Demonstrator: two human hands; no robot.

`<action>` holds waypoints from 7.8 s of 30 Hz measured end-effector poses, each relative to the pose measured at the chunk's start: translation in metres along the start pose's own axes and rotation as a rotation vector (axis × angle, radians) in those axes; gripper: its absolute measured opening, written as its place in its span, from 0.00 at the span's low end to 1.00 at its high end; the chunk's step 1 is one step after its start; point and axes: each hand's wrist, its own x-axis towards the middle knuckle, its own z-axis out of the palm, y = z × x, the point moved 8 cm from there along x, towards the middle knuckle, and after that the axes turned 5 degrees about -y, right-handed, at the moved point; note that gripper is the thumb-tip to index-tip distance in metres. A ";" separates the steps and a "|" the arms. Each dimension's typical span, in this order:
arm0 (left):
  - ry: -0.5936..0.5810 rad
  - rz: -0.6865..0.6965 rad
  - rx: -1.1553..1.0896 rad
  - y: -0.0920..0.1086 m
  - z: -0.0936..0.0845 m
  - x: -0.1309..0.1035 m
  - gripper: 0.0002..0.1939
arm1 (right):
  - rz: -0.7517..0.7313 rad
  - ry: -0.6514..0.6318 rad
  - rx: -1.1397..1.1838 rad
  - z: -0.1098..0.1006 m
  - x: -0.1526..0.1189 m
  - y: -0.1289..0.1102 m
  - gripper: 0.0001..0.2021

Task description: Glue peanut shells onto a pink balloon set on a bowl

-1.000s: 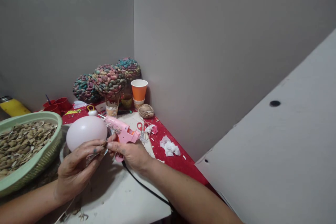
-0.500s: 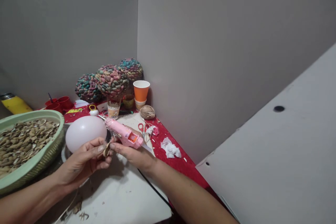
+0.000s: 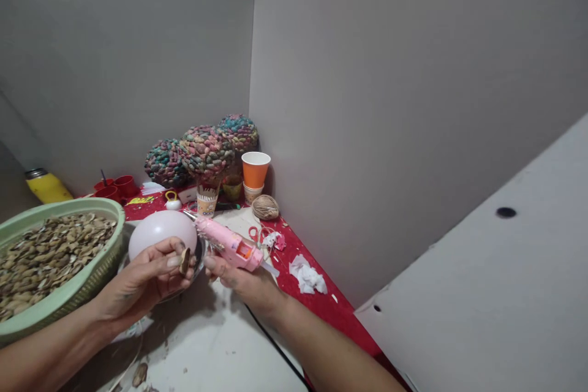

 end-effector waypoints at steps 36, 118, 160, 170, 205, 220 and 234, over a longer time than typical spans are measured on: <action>0.123 0.338 0.108 0.048 -0.014 0.000 0.10 | -0.415 -0.064 -0.577 0.010 -0.014 -0.046 0.18; 0.068 0.402 0.130 0.050 -0.016 0.002 0.12 | -0.466 0.019 -0.749 0.011 -0.015 -0.047 0.20; 0.150 0.448 0.083 0.056 -0.020 -0.001 0.15 | -0.522 -0.015 -0.778 0.015 -0.018 -0.049 0.19; 0.167 0.466 0.114 0.059 -0.022 -0.003 0.15 | -0.560 -0.008 -0.804 0.018 -0.019 -0.052 0.19; 0.175 0.472 0.133 0.055 -0.024 -0.002 0.17 | -0.635 -0.004 -0.885 0.024 -0.024 -0.056 0.19; 0.162 0.461 0.082 0.057 -0.021 -0.002 0.16 | -0.650 0.001 -0.907 0.024 -0.022 -0.052 0.20; 0.173 0.571 0.053 0.093 0.001 -0.049 0.18 | -0.428 0.119 -0.837 -0.012 -0.002 -0.046 0.19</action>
